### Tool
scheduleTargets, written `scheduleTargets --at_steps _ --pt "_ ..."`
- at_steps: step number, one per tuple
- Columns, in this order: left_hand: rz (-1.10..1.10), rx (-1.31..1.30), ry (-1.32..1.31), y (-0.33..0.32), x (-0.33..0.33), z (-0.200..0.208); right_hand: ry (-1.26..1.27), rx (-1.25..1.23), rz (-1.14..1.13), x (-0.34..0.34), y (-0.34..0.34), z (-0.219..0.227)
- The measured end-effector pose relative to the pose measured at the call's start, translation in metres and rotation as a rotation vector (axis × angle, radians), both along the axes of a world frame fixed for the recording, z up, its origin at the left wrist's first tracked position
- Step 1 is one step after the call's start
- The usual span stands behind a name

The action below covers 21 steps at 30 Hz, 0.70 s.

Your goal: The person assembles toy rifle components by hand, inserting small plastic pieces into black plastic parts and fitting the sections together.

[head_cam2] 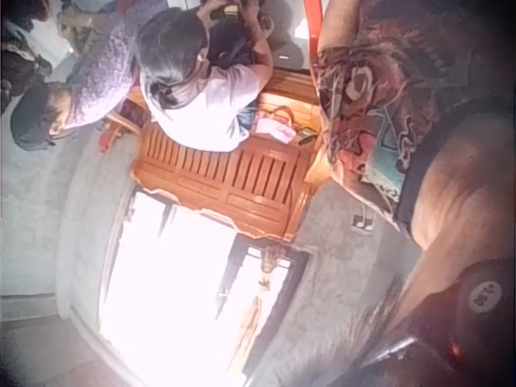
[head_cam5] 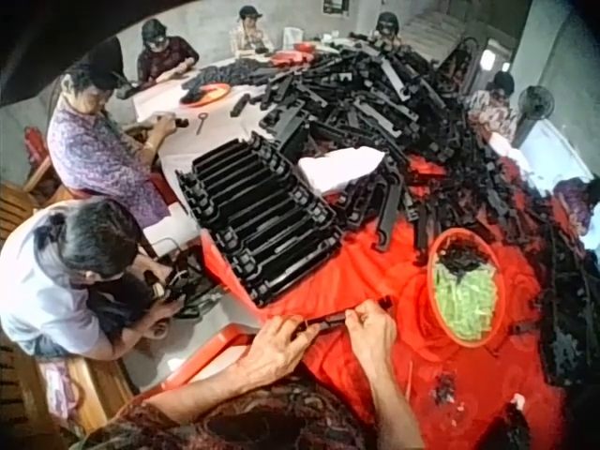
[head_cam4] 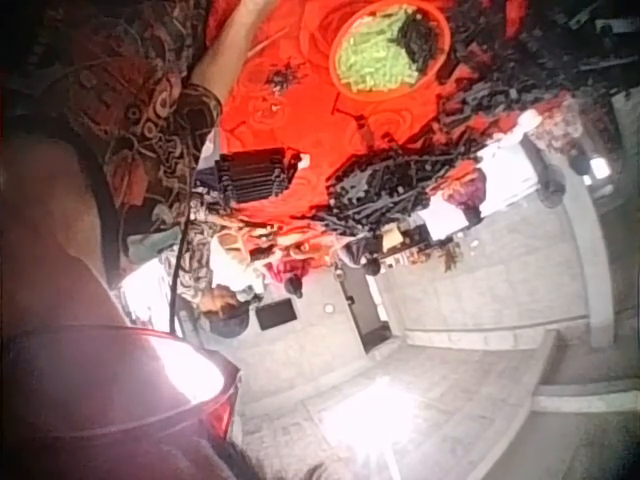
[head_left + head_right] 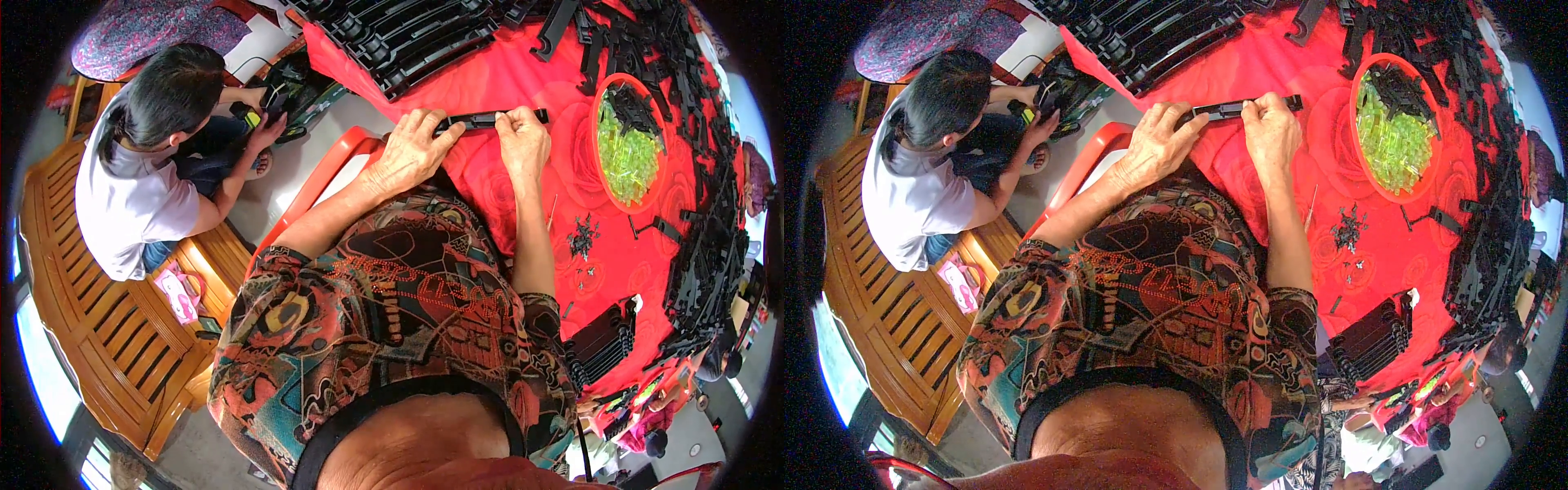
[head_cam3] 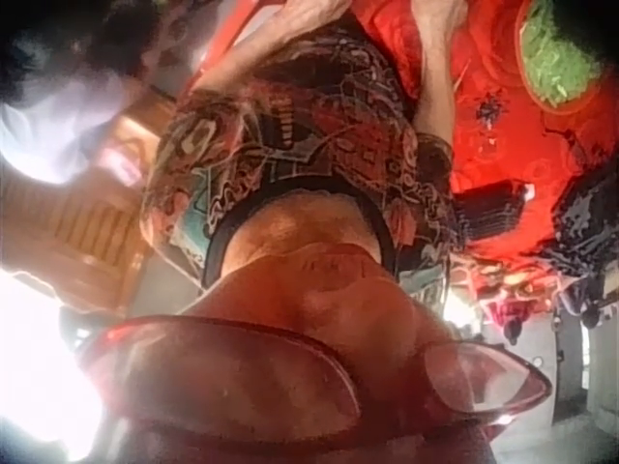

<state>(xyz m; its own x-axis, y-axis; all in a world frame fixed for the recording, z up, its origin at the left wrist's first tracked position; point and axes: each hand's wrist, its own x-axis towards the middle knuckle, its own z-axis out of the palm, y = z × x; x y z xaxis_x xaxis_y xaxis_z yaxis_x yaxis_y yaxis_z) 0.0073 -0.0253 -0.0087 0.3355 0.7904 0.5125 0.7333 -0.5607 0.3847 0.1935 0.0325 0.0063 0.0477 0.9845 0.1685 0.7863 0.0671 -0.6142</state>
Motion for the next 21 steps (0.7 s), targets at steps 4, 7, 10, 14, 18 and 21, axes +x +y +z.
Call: scheduleTargets --at_steps 4,7,10,14,18,21 --pt "0.004 -0.078 0.085 0.008 0.004 0.009 -0.056 0.011 0.018 -0.002 -0.001 0.004" --pt "0.013 -0.093 0.166 0.017 0.007 0.002 -0.042 -0.051 0.023 -0.003 -0.001 0.008" --pt "0.009 -0.098 0.176 0.021 0.007 0.001 -0.022 -0.027 0.036 -0.003 -0.002 0.007" --pt "-0.02 -0.099 0.166 0.026 0.006 0.004 -0.035 -0.028 0.032 -0.007 -0.003 0.015" --pt "-0.056 -0.09 0.172 0.029 0.005 0.006 -0.072 -0.022 0.035 -0.007 0.0 0.014" --pt "-0.078 -0.133 0.134 0.03 0.007 0.004 -0.059 -0.124 0.044 -0.007 -0.001 0.018"
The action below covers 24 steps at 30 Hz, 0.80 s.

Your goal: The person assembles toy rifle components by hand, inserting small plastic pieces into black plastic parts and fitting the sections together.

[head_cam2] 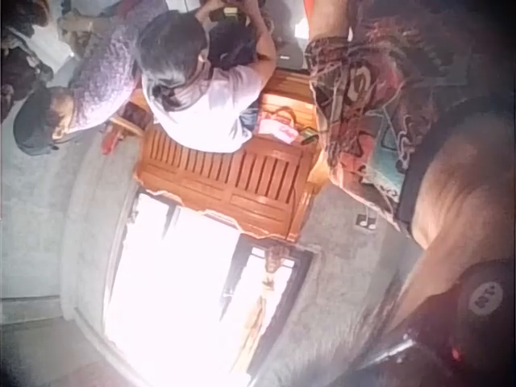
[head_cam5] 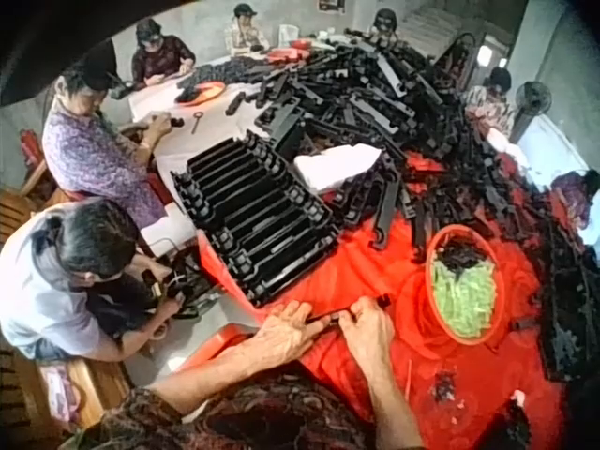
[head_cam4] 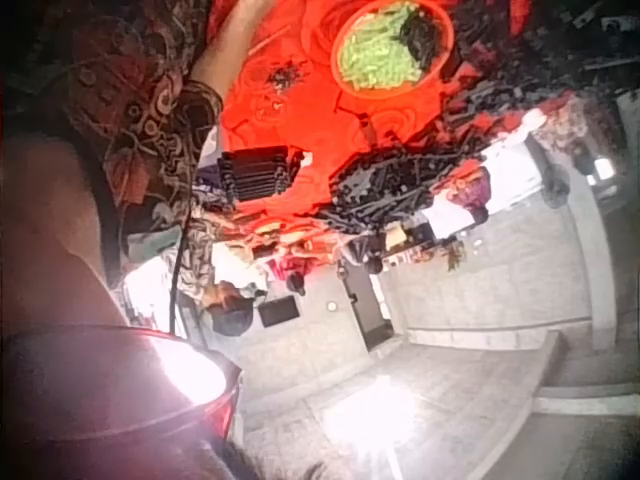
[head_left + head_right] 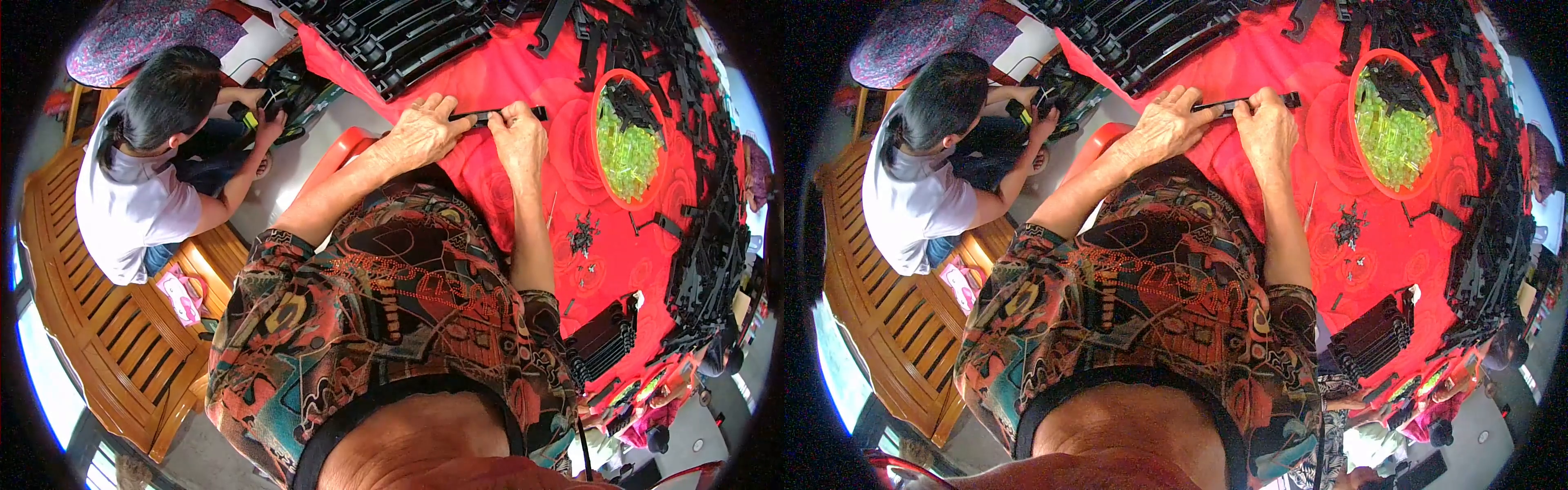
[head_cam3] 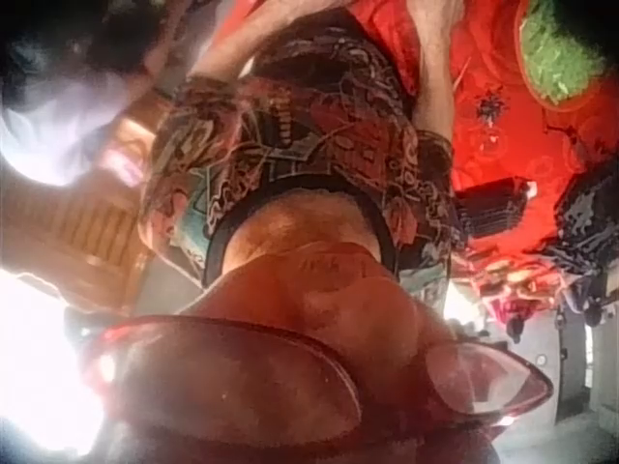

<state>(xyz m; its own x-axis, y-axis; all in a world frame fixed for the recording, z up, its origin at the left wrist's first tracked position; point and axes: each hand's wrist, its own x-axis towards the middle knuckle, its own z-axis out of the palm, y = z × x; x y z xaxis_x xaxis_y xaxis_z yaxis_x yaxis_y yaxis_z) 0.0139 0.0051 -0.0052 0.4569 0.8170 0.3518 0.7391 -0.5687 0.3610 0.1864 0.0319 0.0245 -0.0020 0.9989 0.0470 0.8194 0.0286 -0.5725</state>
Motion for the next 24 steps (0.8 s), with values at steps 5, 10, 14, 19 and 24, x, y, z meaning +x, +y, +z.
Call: scheduleTargets --at_steps 5,10,14,19,24 --pt "-0.039 -0.015 0.027 0.003 -0.001 0.002 -0.141 -0.086 -0.019 -0.003 0.005 0.008" --pt "-0.063 0.005 0.013 0.003 0.001 0.0 -0.175 -0.126 -0.023 -0.004 0.005 0.012" --pt "-0.047 0.014 -0.056 0.003 0.0 0.001 -0.16 -0.136 -0.022 -0.007 0.005 0.014" --pt "-0.061 -0.05 -0.027 0.005 0.001 0.002 -0.179 -0.091 -0.016 -0.006 0.004 0.008" --pt "-0.09 -0.031 -0.022 0.009 -0.001 0.006 -0.206 -0.05 -0.025 -0.011 0.004 0.011"
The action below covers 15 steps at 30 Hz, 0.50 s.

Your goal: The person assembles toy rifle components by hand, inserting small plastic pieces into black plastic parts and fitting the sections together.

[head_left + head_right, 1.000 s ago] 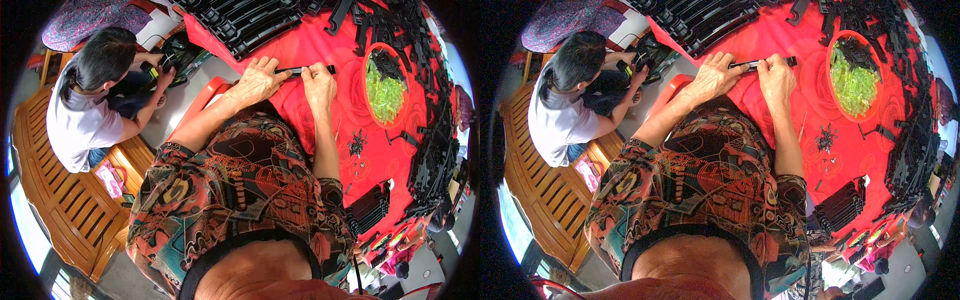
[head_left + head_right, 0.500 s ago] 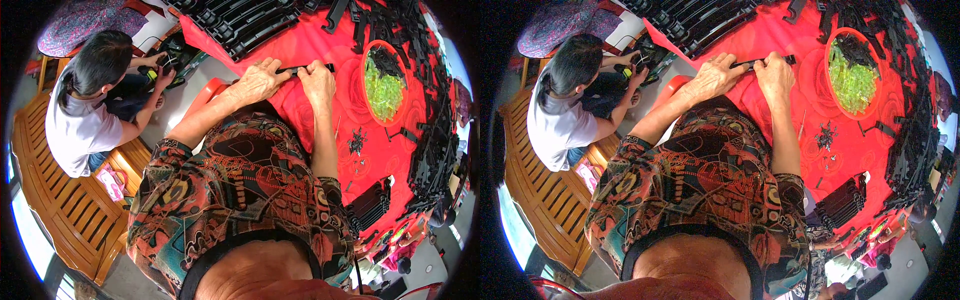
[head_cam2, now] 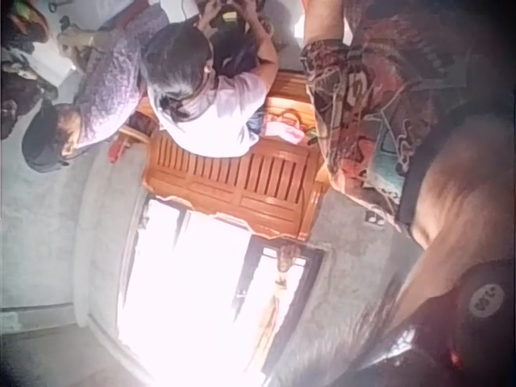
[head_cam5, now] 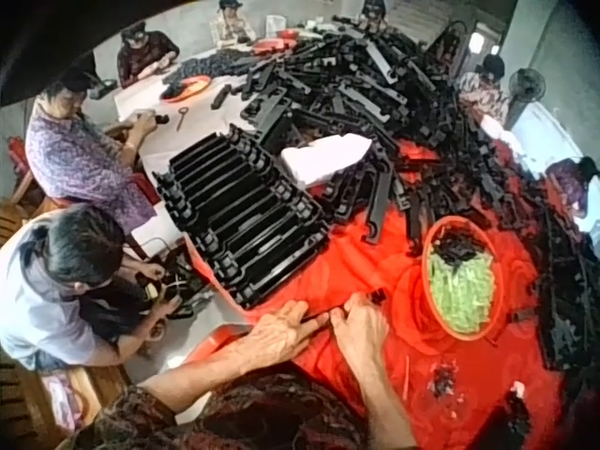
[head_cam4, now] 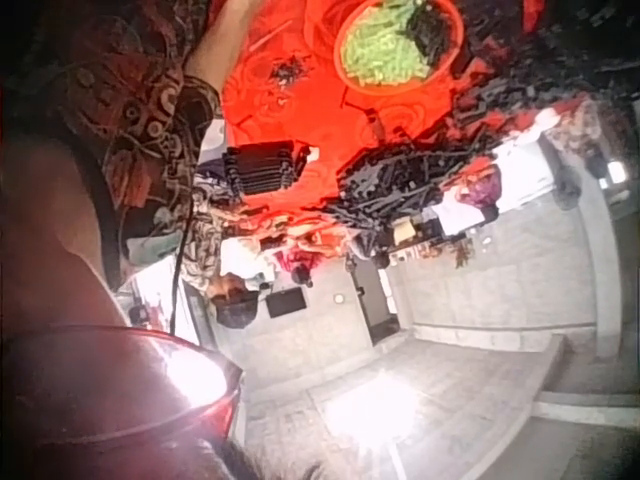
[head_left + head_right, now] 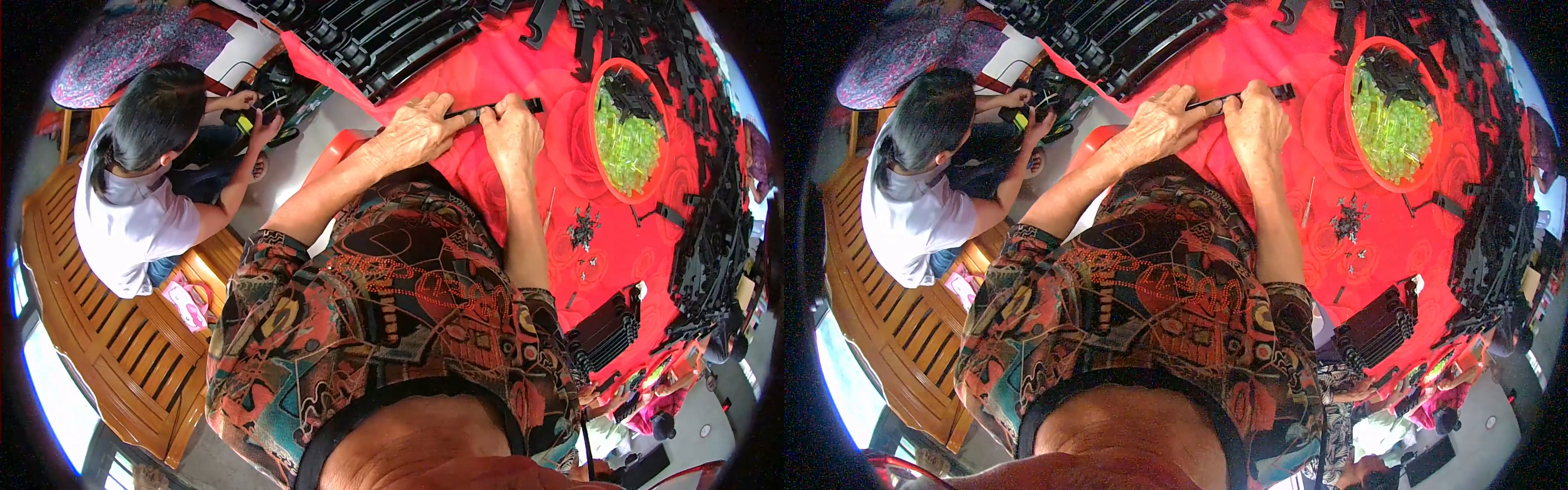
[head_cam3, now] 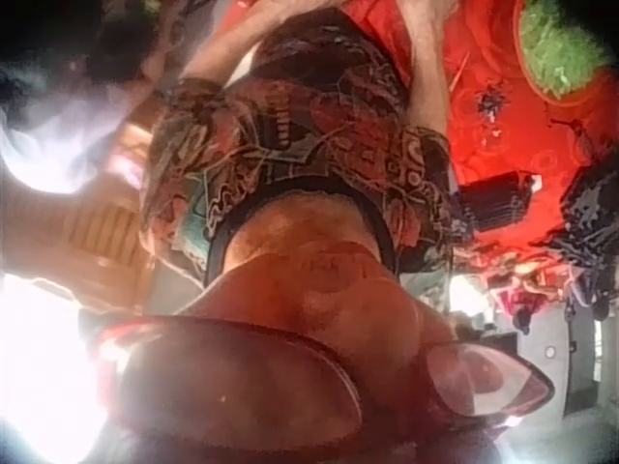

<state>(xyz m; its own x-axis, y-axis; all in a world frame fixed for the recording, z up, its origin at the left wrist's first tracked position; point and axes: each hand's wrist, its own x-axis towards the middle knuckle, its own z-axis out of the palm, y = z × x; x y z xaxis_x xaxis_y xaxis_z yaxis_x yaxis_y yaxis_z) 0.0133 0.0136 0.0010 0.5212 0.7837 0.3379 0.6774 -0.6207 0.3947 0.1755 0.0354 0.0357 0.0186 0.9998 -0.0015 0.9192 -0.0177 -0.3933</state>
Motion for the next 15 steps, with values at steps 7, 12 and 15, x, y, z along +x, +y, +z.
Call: scheduleTargets --at_steps 7,12,15 --pt "0.004 -0.025 0.036 -0.001 0.0 -0.001 0.075 0.009 0.069 0.012 0.007 -0.007" --pt "0.017 0.002 0.035 -0.002 0.002 0.0 0.486 0.222 -0.03 0.031 0.006 -0.017" --pt "0.009 0.017 0.039 0.0 0.003 -0.001 0.652 0.401 -0.051 0.049 0.009 -0.015"
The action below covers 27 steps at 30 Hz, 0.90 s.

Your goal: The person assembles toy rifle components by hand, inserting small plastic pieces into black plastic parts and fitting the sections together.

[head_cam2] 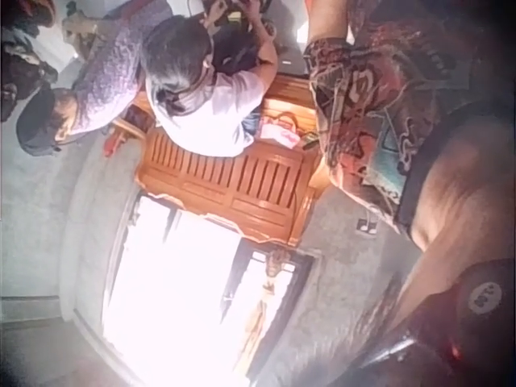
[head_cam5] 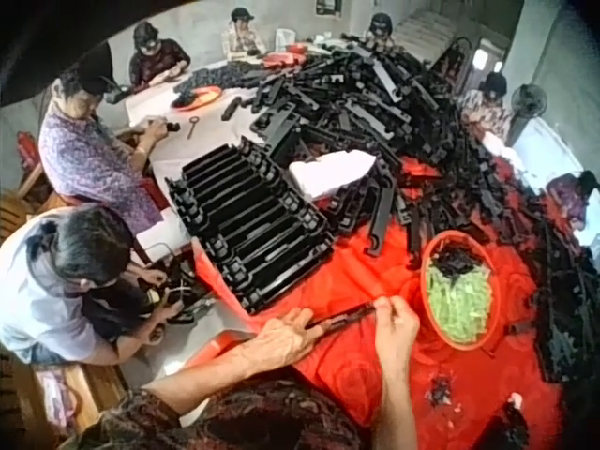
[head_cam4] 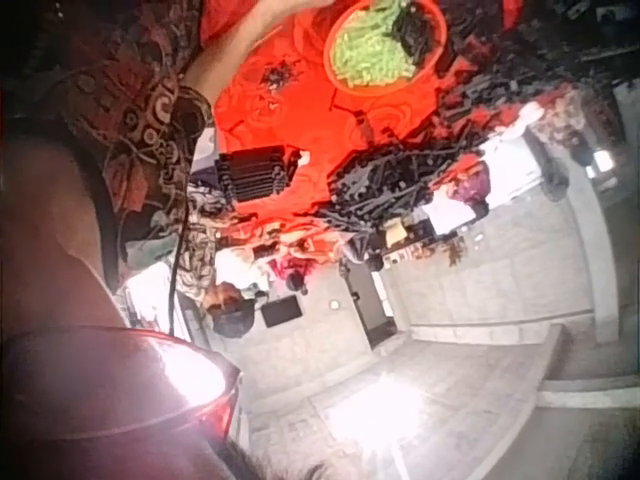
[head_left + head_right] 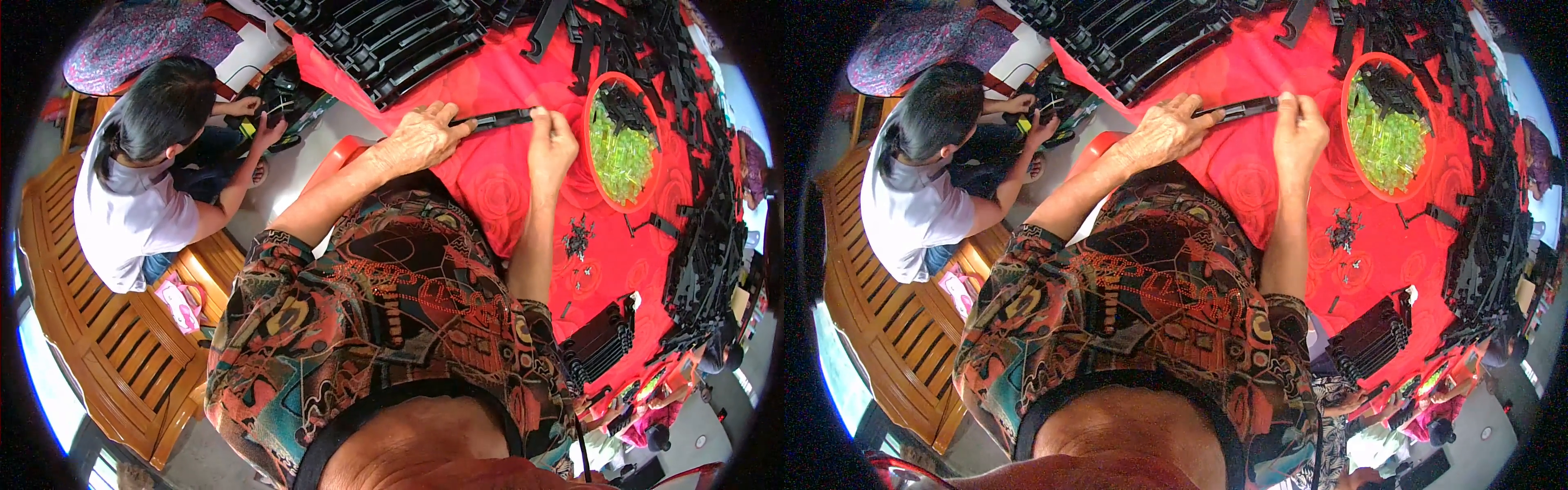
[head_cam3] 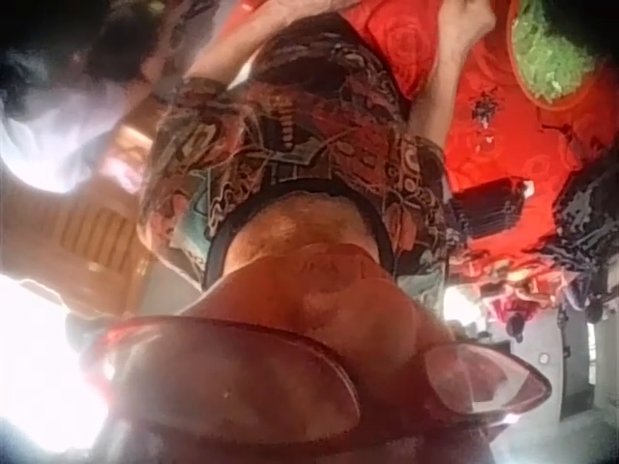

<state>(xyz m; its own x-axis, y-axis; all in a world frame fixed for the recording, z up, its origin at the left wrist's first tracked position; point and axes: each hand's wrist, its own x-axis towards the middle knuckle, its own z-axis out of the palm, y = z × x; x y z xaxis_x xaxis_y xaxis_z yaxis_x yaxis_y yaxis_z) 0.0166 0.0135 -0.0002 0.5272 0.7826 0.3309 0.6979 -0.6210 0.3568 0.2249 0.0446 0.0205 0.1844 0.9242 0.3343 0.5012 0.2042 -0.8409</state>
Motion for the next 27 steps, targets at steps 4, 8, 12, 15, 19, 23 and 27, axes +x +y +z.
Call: scheduleTargets --at_steps 4,8,12,15,19,23,27 --pt "-0.038 -0.07 -0.011 0.0 -0.01 0.004 0.269 -0.072 -0.046 0.005 -0.009 0.01" --pt "-0.063 -0.094 0.007 -0.003 -0.022 0.009 0.898 -0.17 0.038 -0.001 -0.018 0.028" --pt "0.01 0.028 0.045 -0.008 -0.007 0.006 1.154 -0.053 0.068 -0.022 -0.014 0.024" --pt "0.082 0.032 0.045 -0.011 0.006 0.005 1.131 0.106 0.13 -0.041 -0.009 0.015" --pt "0.104 0.07 0.01 -0.013 0.004 0.002 1.028 0.155 0.188 -0.057 -0.008 0.008" --pt "0.094 0.062 -0.004 -0.012 0.004 0.001 1.057 0.165 0.296 -0.057 -0.009 -0.001" --pt "0.096 0.077 -0.015 -0.012 0.003 -0.001 1.068 0.085 0.289 -0.06 -0.007 -0.001"
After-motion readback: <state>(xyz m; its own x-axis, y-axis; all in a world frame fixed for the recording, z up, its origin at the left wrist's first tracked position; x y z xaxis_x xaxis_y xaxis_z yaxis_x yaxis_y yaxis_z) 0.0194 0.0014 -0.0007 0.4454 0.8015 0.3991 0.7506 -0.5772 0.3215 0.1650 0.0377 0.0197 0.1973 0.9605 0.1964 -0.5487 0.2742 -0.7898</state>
